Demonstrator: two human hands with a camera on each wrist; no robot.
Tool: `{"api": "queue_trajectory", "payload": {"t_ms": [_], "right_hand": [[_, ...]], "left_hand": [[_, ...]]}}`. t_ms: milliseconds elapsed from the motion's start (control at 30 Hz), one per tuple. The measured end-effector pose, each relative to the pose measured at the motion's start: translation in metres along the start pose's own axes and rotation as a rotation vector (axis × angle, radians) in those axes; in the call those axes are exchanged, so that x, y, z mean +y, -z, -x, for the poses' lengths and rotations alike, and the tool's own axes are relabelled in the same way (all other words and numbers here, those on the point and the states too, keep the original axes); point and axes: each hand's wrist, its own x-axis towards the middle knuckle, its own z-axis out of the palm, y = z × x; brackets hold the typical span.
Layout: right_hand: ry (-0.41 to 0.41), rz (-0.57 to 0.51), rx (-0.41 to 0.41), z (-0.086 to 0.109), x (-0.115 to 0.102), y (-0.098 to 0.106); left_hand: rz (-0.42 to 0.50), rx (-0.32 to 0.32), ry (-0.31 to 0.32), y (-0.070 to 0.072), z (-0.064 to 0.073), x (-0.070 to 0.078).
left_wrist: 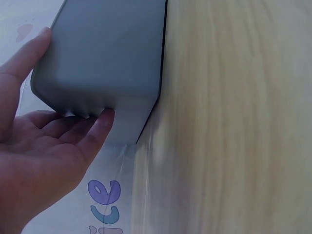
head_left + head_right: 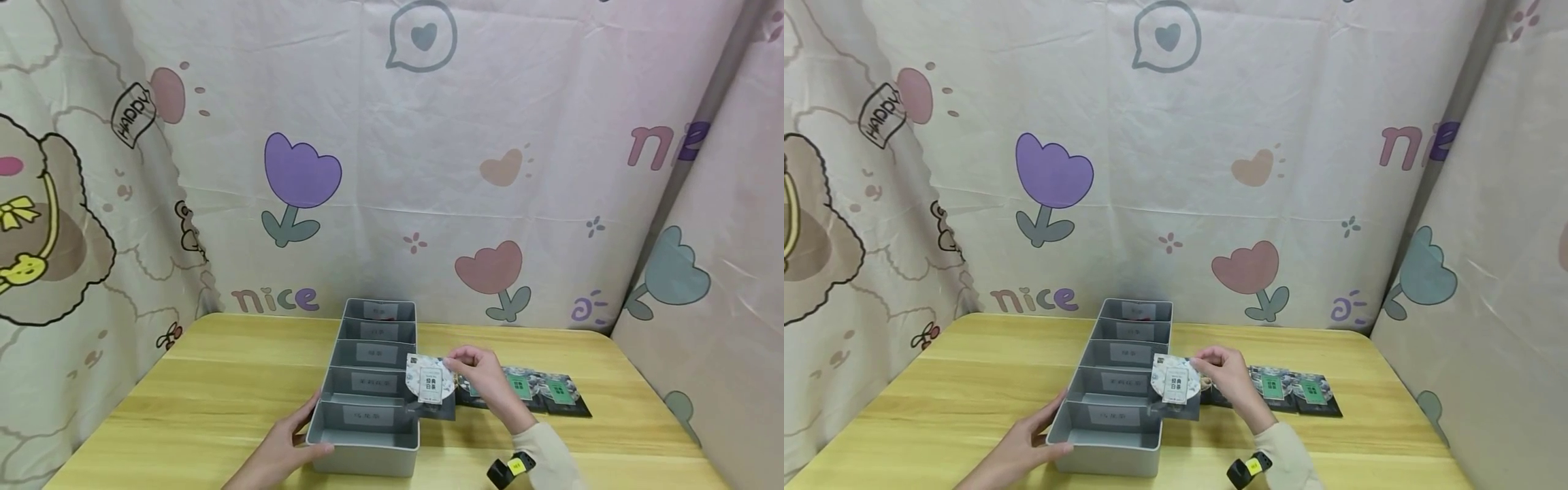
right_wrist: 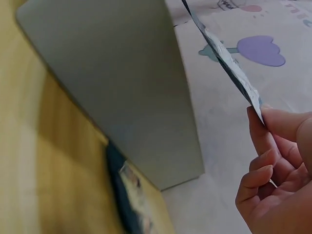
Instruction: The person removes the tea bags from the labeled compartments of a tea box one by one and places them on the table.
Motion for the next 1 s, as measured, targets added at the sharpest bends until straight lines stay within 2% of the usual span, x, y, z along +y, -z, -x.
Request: {"api": "queue_trajectory", "payload": {"t_ms": [200, 433, 700, 1000], "right_hand": [[0.02, 0.014, -0.039, 0.003, 0.015, 0.01], [-0.027, 0.023, -0.006, 0.002, 0.015, 0.018], [-0.053, 0.046, -0.004, 0.004, 0.021, 0.022], [-0.059, 0.124, -0.073, 0.01, 0.035, 0.023]], "left_hand": [[-0.008, -0.005, -0.025, 0.001, 0.001, 0.0], [-0.025, 0.011, -0.047, 0.0, 0.0, 0.001], [-0.036, 0.005, -0.06, 0.001, 0.0, 0.0], [-0.031, 0.0, -0.063, 0.0, 0.002, -0.002]]}}
